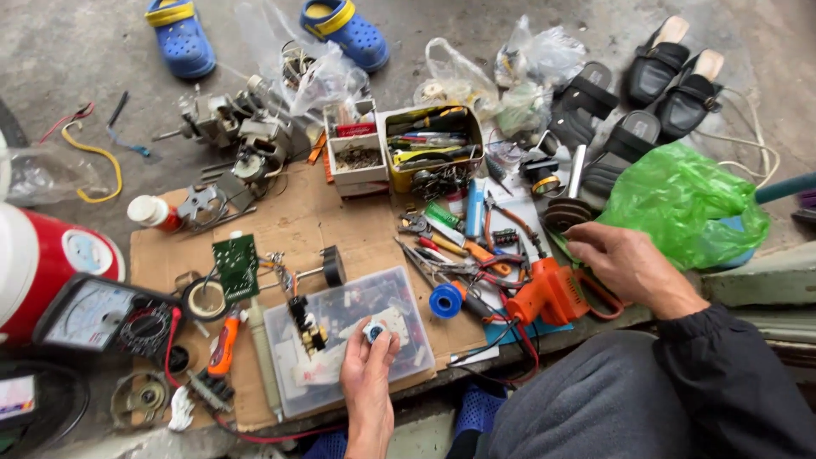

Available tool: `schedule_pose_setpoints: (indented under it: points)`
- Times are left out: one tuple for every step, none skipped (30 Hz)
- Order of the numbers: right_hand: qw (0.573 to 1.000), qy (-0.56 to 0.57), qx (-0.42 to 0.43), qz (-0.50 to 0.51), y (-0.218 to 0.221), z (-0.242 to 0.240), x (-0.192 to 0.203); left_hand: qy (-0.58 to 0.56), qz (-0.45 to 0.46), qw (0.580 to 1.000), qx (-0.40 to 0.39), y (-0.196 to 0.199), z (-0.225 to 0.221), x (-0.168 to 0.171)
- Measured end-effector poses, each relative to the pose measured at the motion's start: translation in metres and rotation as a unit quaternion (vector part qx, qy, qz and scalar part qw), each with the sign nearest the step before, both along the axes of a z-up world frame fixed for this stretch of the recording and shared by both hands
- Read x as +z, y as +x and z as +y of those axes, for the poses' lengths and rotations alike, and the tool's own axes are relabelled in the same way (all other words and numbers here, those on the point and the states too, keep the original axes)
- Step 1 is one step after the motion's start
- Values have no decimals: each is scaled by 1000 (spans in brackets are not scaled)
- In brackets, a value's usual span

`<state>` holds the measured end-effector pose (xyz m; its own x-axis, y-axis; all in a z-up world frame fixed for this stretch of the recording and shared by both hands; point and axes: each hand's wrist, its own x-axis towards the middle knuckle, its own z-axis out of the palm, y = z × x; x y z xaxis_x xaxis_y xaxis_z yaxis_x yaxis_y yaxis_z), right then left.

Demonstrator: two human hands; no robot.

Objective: Removing electronic components from a circuit board using a soldering iron and desoldering tools at a repair station.

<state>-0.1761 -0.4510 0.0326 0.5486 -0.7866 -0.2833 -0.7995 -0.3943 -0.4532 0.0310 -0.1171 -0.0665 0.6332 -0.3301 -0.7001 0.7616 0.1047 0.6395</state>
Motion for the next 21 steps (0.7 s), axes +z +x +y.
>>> schedule_pose_setpoints:
  points:
    - [1000,4,5,0,4,10,14,4,0,1000,5,-1,1,2]
    - [1000,12,-20,-5,9,20,28,4,-1,1000,3,-2,2,3]
    - [999,18,-46,-12,13,27,44,0,-2,1000,0,-1,0,5]
    - [999,20,-41,-13,15,34,47,2,-4,1000,4,-1,1,12]
    - [998,14,-42,-34,16,40,51,3,-2,1000,11,0,1,19]
    - [998,9,-42,-55,16,46,55,4,-1,1000,17,0,0,25]
    - [997,8,-41,-58,20,52,53,4,-3,1000,18,-1,3,20]
    - [997,18,-41,-62,24,59,51,-7,-4,1000,28,-1,6,14]
    - [997,28,-42,-65,27,66,48,-18,-5,999,37,-2,9,9]
    - [996,28,-42,-68,28,65,47,-18,-8,999,37,-2,10,8]
    - [998,18,-29,-51,28,65,46,-20,-19,999,28,-3,12,6]
    - [999,7,-15,-34,28,66,44,-22,-30,999,19,-3,15,5]
    - [999,5,-14,-36,30,68,46,-25,-32,999,20,-4,16,4]
    - [998,14,-22,-57,33,71,48,-36,-27,999,20,-5,17,3]
    - [996,22,-29,-79,37,74,49,-48,-21,998,22,-5,19,2]
    - [996,20,-26,-80,40,77,42,-51,-23,998,25,-6,18,2]
    - [998,23,31,-42,44,79,33,-41,-23,999,24,-7,18,2]
    - [996,25,87,-4,48,81,25,-31,-23,999,23,-8,18,1]
    - [996,24,90,-4,55,87,12,-32,-23,999,26,-9,19,2]
    - [986,-7,167,31,63,92,0,-29,-20,999,26,-9,20,3]
    - [967,-40,241,65,72,96,-12,-28,-19,999,27,-8,20,5]
